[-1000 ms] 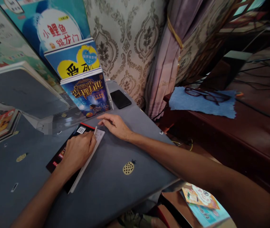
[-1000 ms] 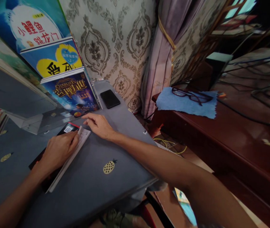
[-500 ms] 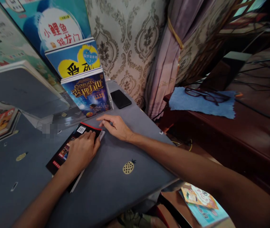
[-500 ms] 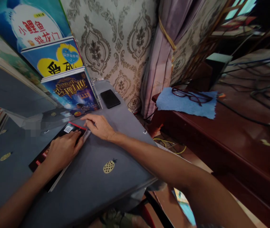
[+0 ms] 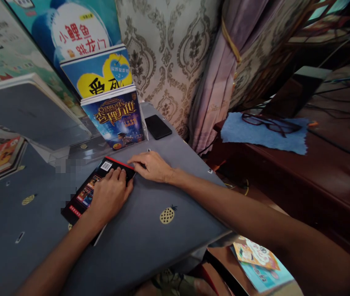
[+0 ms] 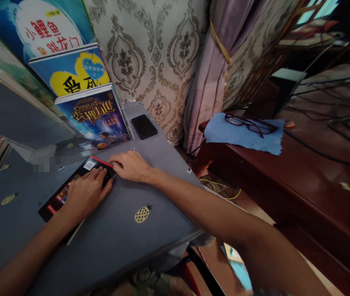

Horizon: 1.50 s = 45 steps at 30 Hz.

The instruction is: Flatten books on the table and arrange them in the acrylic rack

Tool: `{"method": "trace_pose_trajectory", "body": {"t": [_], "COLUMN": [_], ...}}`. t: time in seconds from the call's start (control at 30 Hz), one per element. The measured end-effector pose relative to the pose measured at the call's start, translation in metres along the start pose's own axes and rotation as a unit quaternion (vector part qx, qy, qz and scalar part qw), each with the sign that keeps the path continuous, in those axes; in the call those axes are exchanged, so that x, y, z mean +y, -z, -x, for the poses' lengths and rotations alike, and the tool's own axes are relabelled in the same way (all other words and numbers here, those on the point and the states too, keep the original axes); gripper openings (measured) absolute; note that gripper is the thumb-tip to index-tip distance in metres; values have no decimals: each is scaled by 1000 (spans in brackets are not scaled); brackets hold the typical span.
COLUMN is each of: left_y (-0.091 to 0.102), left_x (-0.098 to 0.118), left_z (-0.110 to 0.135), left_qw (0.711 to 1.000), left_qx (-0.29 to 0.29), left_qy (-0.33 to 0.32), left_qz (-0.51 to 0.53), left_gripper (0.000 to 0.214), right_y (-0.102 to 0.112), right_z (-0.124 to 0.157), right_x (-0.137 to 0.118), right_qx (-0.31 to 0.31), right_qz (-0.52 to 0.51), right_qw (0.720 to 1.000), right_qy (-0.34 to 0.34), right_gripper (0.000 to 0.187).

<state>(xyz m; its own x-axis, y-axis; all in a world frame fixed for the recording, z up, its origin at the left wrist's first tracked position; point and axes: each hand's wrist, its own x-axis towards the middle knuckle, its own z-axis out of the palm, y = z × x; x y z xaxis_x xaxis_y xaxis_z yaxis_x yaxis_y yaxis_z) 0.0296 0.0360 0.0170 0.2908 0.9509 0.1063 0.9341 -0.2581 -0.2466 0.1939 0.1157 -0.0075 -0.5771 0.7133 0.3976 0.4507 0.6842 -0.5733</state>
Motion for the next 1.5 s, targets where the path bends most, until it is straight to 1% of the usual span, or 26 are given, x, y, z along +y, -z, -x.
{"method": "trace_pose_trajectory", "body": {"t": [0.13, 0.23, 0.37, 0.47, 0.57, 0.7, 0.87, 0.97, 1.1, 1.23, 1.4, 1.5], "left_y": [2, 9, 16, 13, 8, 8, 11, 10, 9, 9, 6, 6], "left_x": [0, -4, -21, -40, -55, -64, -77, -84, -85, -80, -67, -55], "left_z": [0, -1, -5, -6, -4, -2, -2, -2, -2, 0, 4, 5], "left_qw": [1000, 1000, 998, 996, 993, 988, 983, 979, 977, 979, 989, 994], "left_qx": [-3, -14, -44, -50, -62, -87, -113, -122, -120, -118, -82, -78], "left_qy": [0, 6, 30, 69, 100, 123, 143, 160, 175, 166, 113, 65], "left_qz": [-5, 6, 23, 7, 15, 17, 18, 24, 14, -7, -38, -29], "left_gripper": [38, 36, 34, 32, 36, 38, 41, 41, 42, 45, 45, 40], "right_y": [4, 7, 9, 10, 9, 4, -4, -8, -14, -22, -25, -24], "right_z": [2, 3, 4, 6, 8, 10, 3, -7, -12, -8, -5, -6], "right_x": [-6, -14, -30, -42, -51, -54, -44, -35, -25, -17, -14, -15], "right_qx": [-27, -55, -101, -129, -143, -134, -96, -97, -96, -78, -72, -78], "right_qz": [80, 128, 207, 249, 259, 253, 222, 204, 176, 154, 153, 156], "right_qw": [996, 990, 973, 959, 954, 957, 970, 973, 979, 985, 986, 985], "right_qy": [12, 6, -20, -32, -38, -47, -36, -44, -41, -23, -7, -10], "right_gripper": [26, 26, 30, 31, 30, 31, 32, 32, 33, 35, 34, 35]}}
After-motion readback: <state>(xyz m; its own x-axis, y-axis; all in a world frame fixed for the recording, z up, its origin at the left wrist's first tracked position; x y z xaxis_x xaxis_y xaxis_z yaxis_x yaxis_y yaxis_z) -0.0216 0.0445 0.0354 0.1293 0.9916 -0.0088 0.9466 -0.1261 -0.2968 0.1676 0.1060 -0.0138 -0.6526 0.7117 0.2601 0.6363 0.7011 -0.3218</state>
